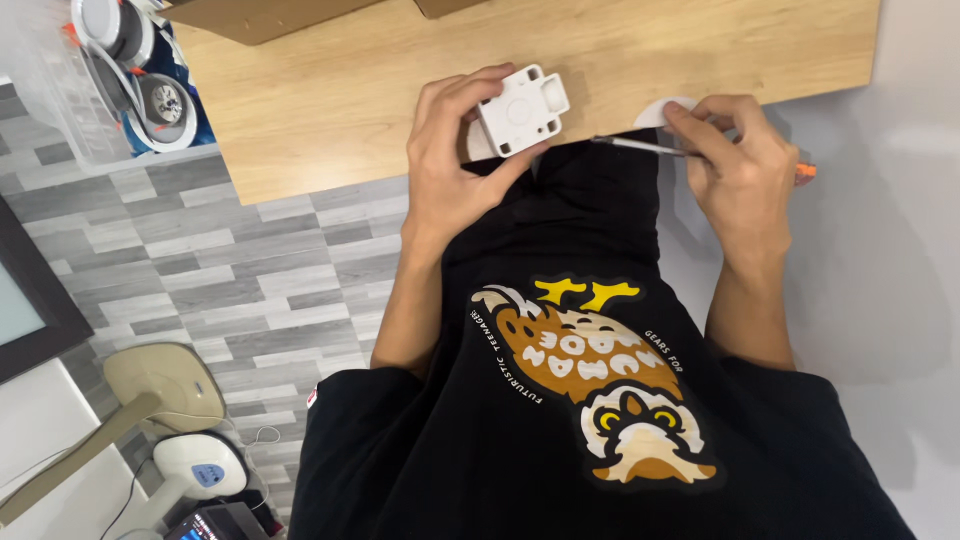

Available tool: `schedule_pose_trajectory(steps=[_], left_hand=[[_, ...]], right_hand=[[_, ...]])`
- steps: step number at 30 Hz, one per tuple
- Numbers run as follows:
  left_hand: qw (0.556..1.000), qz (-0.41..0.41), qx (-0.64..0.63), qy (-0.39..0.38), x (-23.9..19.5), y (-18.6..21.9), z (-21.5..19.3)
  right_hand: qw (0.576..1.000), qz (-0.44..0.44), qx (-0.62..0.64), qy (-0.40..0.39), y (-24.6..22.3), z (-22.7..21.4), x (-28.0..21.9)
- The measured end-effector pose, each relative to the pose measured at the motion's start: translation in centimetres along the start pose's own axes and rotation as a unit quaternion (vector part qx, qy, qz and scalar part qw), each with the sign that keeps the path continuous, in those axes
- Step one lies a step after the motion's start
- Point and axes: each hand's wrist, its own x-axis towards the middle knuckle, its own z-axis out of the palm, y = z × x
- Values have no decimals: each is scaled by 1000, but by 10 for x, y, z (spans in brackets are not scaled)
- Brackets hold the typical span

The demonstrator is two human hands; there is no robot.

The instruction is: The person assembles small electrical components by hand, using a screwdriver to tighten screws on a white plastic housing with a blue cap. They repeatedly insert and remove a small white circular piece, then reassemble the unit and place it into a cardboard box.

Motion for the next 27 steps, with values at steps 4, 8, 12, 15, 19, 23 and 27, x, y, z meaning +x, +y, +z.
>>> schedule_pose_trajectory(steps=[4,8,12,15,19,23,27], left_hand=[[1000,28,9,-5,-3,-4,21],[999,29,23,-8,-11,-14,38],[999,38,22,-17,-13,-18,43],[999,34,21,-21,-12,-16,42],[999,13,20,-39,-8,-11,39],[999,13,3,-42,-6,-9,34],[999,20,2,-43,-8,-12,34]], right_hand=[[999,2,45,29,6,-3,2],[980,73,186,11,-9,-10,19],[943,118,310,-9,-18,-5,31],[934,111,337,-35,-27,-2,44],[942,36,319,-94,-31,12,64],[944,9,315,-101,-35,20,68],[950,3,300,-92,-36,22,69]])
